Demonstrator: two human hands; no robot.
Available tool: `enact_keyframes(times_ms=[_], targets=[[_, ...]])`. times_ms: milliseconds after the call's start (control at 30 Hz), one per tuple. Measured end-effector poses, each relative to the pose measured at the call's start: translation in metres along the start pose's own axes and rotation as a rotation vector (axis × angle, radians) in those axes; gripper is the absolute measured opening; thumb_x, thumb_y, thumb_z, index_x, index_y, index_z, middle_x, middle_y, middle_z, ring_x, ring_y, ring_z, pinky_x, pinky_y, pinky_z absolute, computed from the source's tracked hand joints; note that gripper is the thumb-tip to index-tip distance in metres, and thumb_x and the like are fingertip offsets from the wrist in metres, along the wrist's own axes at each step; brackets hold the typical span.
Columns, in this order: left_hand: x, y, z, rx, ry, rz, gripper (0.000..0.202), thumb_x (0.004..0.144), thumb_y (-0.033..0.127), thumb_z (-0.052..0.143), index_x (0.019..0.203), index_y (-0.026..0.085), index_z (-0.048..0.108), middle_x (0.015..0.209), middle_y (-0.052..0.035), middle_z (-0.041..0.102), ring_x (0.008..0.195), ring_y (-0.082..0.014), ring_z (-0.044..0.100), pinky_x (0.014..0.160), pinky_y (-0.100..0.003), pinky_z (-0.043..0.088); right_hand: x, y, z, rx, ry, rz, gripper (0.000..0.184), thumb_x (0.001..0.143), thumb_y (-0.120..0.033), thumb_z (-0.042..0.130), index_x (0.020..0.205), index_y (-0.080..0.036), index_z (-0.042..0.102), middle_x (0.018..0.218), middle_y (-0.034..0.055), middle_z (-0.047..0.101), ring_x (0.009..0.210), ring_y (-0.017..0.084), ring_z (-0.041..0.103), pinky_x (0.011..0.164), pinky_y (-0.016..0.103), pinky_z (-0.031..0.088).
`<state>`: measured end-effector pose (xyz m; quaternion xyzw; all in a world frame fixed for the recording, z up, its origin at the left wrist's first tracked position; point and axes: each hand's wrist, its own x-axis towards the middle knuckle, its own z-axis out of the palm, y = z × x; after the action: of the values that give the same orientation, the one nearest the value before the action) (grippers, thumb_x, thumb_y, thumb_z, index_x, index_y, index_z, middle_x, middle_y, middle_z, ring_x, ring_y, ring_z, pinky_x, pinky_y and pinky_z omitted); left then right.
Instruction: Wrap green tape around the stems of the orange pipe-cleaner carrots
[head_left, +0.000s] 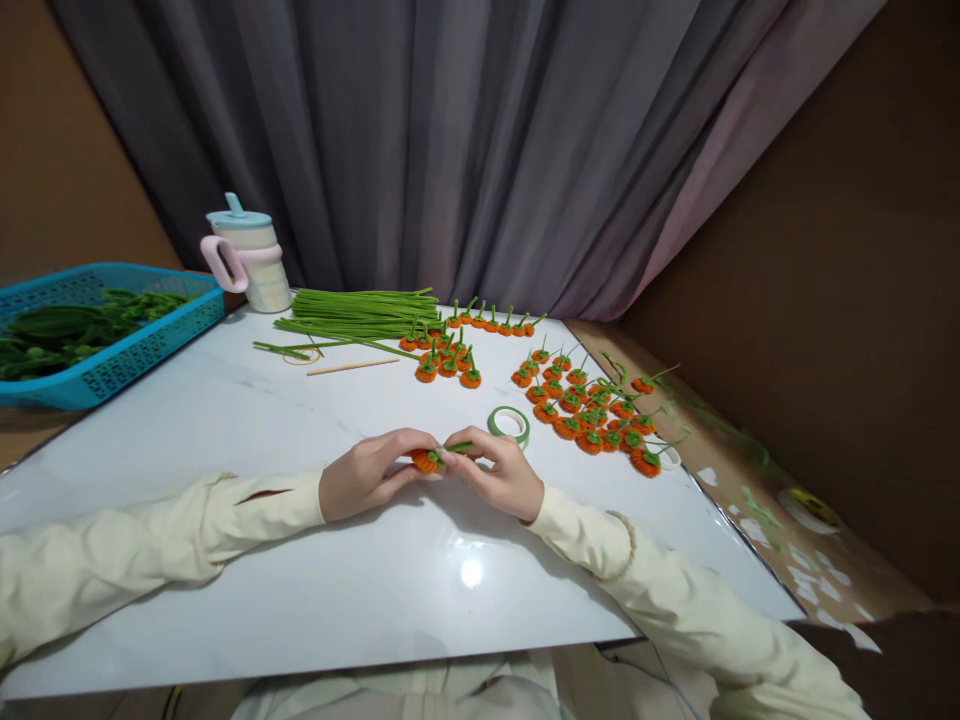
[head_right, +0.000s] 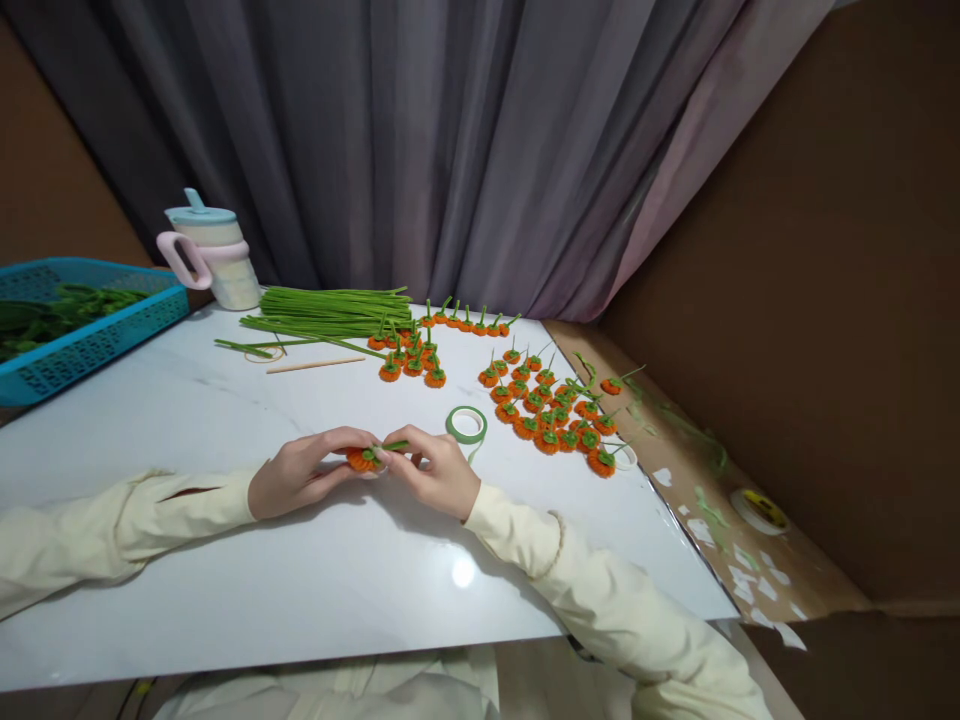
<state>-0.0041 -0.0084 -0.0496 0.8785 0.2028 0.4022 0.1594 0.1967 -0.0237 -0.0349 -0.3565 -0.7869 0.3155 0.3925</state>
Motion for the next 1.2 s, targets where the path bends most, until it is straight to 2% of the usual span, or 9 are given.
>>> enact_keyframes(times_ms=[167, 400, 700, 867, 1200], targets=[[0.0006, -0.0010, -0.0006, 0.004, -0.009, 0.068, 0.017, 0.090, 0.020, 0.045, 0.106, 0.016, 0.051, 0.097, -0.0100, 0.064, 0.091, -0.0161, 0.062, 0.079, -0.024, 0.051, -0.0001, 0.0000, -0.0004, 0.000, -0.007, -0.001, 0.020, 0.085, -0.035, 0.051, 0.083, -0.016, 0.058, 0.070, 0.0037, 0.066, 0.058, 0.011, 0.060, 0.055, 0.020, 0.049], [0.0003, -0.0011, -0.0006, -0.001, -0.010, 0.095, 0.018, 0.089, 0.015, 0.046, 0.106, 0.016, 0.050, 0.098, -0.0097, 0.063, 0.092, -0.0155, 0.061, 0.081, -0.024, 0.050, -0.0005, -0.0022, -0.0048, 0.047, -0.071, -0.018, 0.019, 0.084, -0.032, 0.051, 0.088, -0.014, 0.057, 0.073, 0.0052, 0.066, 0.060, 0.012, 0.061, 0.057, 0.023, 0.050], [0.0001, -0.0016, 0.0004, -0.001, 0.006, 0.121, 0.023, 0.089, 0.015, 0.047, 0.112, 0.017, 0.045, 0.098, -0.0110, 0.062, 0.091, -0.0160, 0.061, 0.077, -0.025, 0.051, -0.0002, -0.0007, -0.0026, 0.050, -0.041, -0.027, 0.016, 0.085, -0.029, 0.049, 0.084, -0.015, 0.057, 0.070, 0.0048, 0.065, 0.061, 0.013, 0.064, 0.057, 0.022, 0.050], [0.0028, -0.0001, -0.0006, 0.010, -0.003, 0.174, 0.023, 0.089, 0.013, 0.046, 0.112, 0.016, 0.046, 0.098, -0.0108, 0.062, 0.092, -0.0161, 0.059, 0.076, -0.025, 0.051, -0.0011, -0.0001, -0.0026, 0.025, -0.031, -0.037, 0.017, 0.086, -0.030, 0.049, 0.084, -0.015, 0.058, 0.069, 0.0039, 0.066, 0.059, 0.011, 0.063, 0.057, 0.021, 0.050], [0.0019, -0.0009, -0.0005, 0.054, -0.009, 0.171, 0.021, 0.090, 0.013, 0.045, 0.110, 0.015, 0.049, 0.098, -0.0110, 0.062, 0.092, -0.0160, 0.059, 0.076, -0.025, 0.050, -0.0008, -0.0011, -0.0036, -0.001, -0.036, -0.043, 0.017, 0.085, -0.030, 0.051, 0.084, -0.015, 0.059, 0.070, 0.0041, 0.066, 0.057, 0.011, 0.062, 0.056, 0.021, 0.050]])
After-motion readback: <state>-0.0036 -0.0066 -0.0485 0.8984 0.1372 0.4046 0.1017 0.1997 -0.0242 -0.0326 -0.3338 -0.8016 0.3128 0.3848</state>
